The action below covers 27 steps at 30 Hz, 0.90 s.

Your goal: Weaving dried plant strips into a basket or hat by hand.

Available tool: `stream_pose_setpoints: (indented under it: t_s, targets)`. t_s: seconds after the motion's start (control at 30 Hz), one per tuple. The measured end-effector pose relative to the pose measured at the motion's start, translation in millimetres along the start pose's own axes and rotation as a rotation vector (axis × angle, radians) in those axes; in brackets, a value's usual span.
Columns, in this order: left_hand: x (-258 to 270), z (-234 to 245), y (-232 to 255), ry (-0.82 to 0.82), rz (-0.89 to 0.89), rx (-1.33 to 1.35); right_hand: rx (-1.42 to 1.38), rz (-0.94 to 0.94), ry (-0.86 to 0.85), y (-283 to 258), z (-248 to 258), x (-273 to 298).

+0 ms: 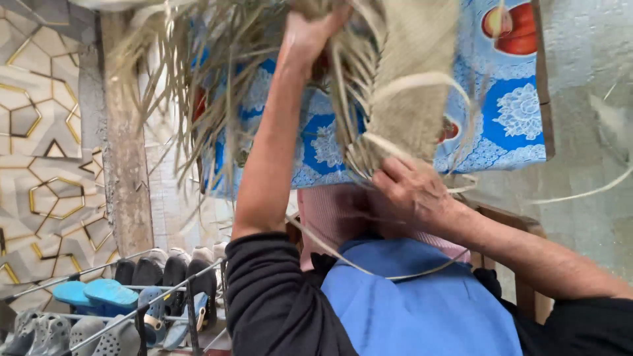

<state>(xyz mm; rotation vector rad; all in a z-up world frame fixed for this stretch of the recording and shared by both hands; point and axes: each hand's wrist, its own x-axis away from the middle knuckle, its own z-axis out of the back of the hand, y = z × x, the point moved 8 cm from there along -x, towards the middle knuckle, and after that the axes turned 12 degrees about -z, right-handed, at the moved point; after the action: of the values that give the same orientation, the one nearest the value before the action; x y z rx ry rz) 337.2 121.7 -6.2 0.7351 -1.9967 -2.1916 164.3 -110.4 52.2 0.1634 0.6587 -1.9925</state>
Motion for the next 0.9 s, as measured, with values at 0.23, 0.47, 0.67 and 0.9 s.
stream_pose_setpoints:
  t_s: [0.23,0.47,0.67,0.9]
  targets:
    - [110.2,37.3,90.6,0.075,0.270,-0.441,0.114,-0.156,-0.057,30.3,-22.3,-3.1]
    - [164.9,-25.1,115.4,0.014,-0.107,-0.504,-0.044,-0.200,0.033,23.8,-19.7,-1.1]
    - [58.0,-7.9,82.7,0.207,-0.259,-0.512,0.022,-0.027,0.157,12.2,-31.3,21.7]
    - [-14.6,46.2,74.2,0.236,-0.162,-0.862,0.034,-0.058,0.105,9.5,-32.9,23.1]
